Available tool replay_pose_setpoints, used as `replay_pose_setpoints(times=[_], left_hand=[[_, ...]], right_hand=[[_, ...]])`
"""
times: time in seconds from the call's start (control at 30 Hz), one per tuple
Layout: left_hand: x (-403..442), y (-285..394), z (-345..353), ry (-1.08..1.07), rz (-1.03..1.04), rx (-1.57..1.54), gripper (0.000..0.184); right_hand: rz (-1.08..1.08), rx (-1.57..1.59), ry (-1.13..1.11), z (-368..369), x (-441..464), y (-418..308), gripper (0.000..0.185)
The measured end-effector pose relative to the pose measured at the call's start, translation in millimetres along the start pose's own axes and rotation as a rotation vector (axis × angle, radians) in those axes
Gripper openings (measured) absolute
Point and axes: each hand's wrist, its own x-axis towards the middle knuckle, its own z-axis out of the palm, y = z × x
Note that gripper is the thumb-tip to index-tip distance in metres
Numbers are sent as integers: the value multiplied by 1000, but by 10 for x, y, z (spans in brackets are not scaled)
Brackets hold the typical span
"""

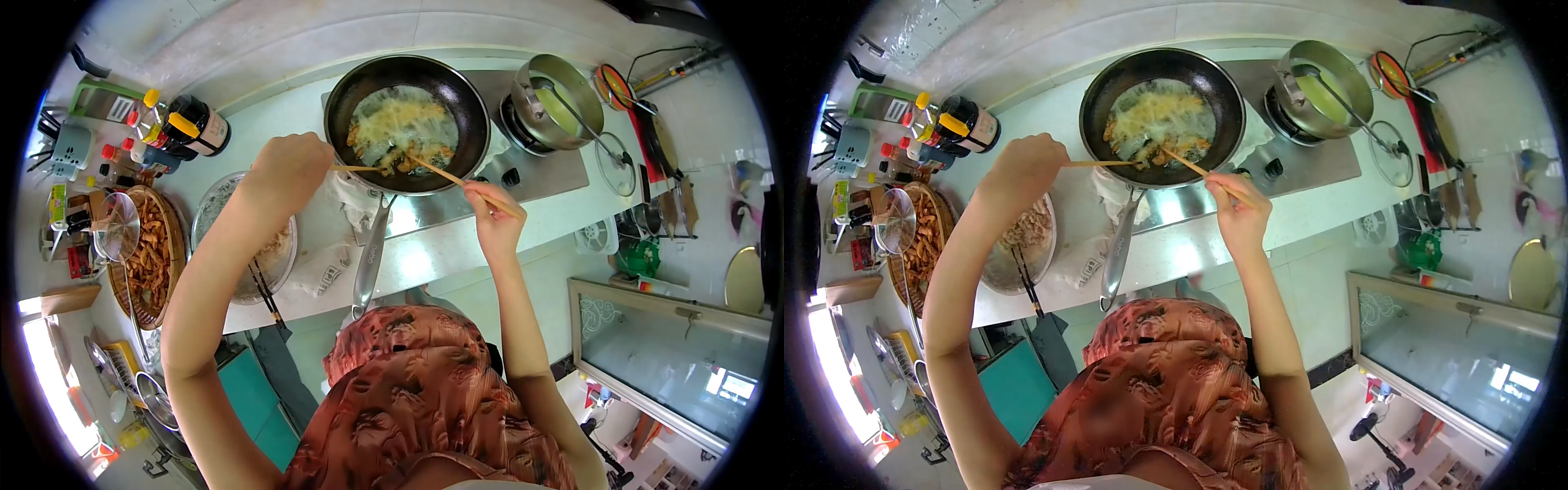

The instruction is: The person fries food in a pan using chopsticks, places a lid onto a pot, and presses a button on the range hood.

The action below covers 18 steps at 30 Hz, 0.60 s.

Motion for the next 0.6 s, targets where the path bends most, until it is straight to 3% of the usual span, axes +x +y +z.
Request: replay_pose_setpoints(times=[0.07,0.27,0.37,0.6], left_hand=[[-36,-13,12,73,8,-44,15],[-82,-127,-24,-82,-150,-53,24],[-181,-267,50,46,-153,-207,24],[-251,-307,25,207,-209,-208,25]], right_hand=[[5,-9,9,-10,0,-4,8],[57,46,84,-293,32,-113,8],[20,6,146,-453,151,-72,8],[6,1,142,-437,567,303,10]])
